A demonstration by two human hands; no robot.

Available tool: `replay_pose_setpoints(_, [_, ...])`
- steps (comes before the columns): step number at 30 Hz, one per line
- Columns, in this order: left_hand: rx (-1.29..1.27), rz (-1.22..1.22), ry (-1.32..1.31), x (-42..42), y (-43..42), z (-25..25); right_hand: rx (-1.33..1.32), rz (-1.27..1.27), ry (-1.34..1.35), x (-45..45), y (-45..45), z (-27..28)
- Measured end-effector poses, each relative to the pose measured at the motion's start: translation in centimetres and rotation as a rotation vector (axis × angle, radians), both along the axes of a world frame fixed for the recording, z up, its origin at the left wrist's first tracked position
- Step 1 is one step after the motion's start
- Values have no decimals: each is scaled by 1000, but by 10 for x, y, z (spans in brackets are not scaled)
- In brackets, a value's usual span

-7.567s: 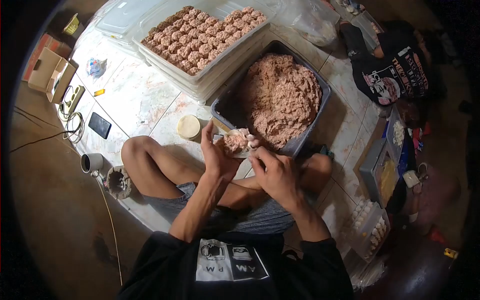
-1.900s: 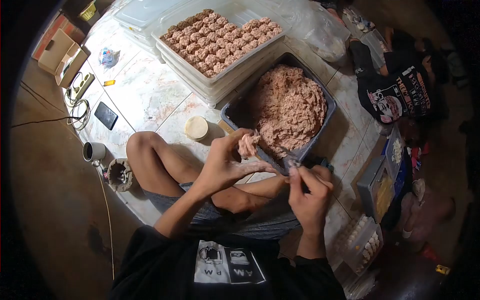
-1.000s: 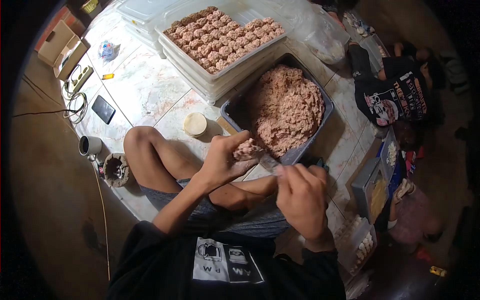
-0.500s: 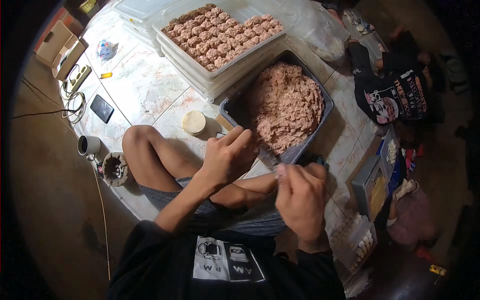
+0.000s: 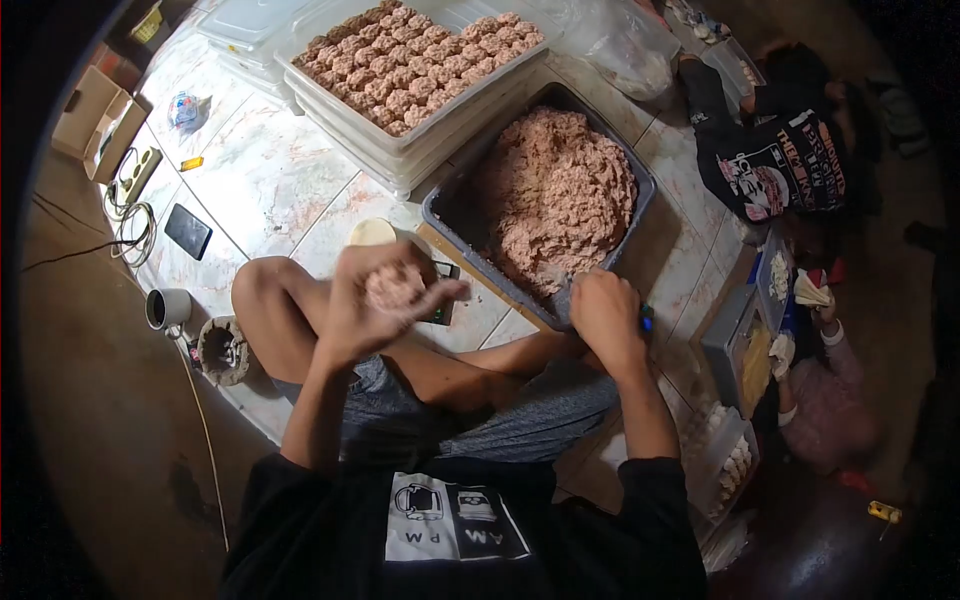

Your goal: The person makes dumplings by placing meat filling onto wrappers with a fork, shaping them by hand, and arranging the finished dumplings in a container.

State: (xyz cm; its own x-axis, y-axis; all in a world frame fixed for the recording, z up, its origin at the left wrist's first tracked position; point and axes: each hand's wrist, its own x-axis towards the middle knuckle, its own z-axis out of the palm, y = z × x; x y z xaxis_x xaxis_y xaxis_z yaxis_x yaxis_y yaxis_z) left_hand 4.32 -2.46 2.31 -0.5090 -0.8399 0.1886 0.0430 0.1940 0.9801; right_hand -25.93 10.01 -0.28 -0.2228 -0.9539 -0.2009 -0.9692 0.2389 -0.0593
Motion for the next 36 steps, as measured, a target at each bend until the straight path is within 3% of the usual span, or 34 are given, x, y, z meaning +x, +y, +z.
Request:
replay_pose_setpoints(2, [-352, 75, -132, -5, 6, 1, 105, -65, 115, -1, -18, -23])
replay_pose_setpoints(5, [-32, 296, -274, -8, -5, -24, 81, -148, 164, -5, -34, -52])
replay_pose_setpoints(7, [187, 167, -8, -29, 7, -14, 124, -86, 146, -1, -44, -71])
replay_pose_setpoints(8, [156, 72, 123, -35, 12, -36, 146, -56, 142, 1, -47, -79])
replay_pose_setpoints(9, [135, -34, 254, -40, 17, -59, 194, -20, 118, 12, -49, -66])
replay_pose_setpoints(12, [350, 132, 136, -40, 28, -42, -29, -72, -5, 0, -20, -40])
replay_pose_setpoints(16, [404, -45, 15, -52, 28, -72, -207, 3, -221, 13, 0, 48])
replay_pose_setpoints(19, [360, -148, 59, -62, 30, -66, -225, -51, -278, 27, 4, 89])
replay_pose_setpoints(22, [318, -104, 118, -66, 38, -60, -101, 6, 28, 16, 4, 57])
replay_pose_setpoints(25, [381, -33, 278, -70, 47, -34, 72, -42, 145, -4, -21, -26])
replay_pose_setpoints(29, [71, -107, -29, -62, 59, -36, 76, -8, 101, 1, -48, -88])
replay_pose_setpoints(32, [399, 144, 13, -52, 57, -66, -61, -11, -8, 7, -30, -53])
replay_pose_setpoints(33, [476, 94, 51, -48, 55, -73, -135, 6, -64, 12, -21, -30])
replay_pose_setpoints(35, [279, -25, -86, -43, 54, -64, -184, -1, -130, 17, -10, 9])
replay_pose_setpoints(36, [225, -71, -37, -41, 55, -64, -207, -4, -164, 20, -4, 28])
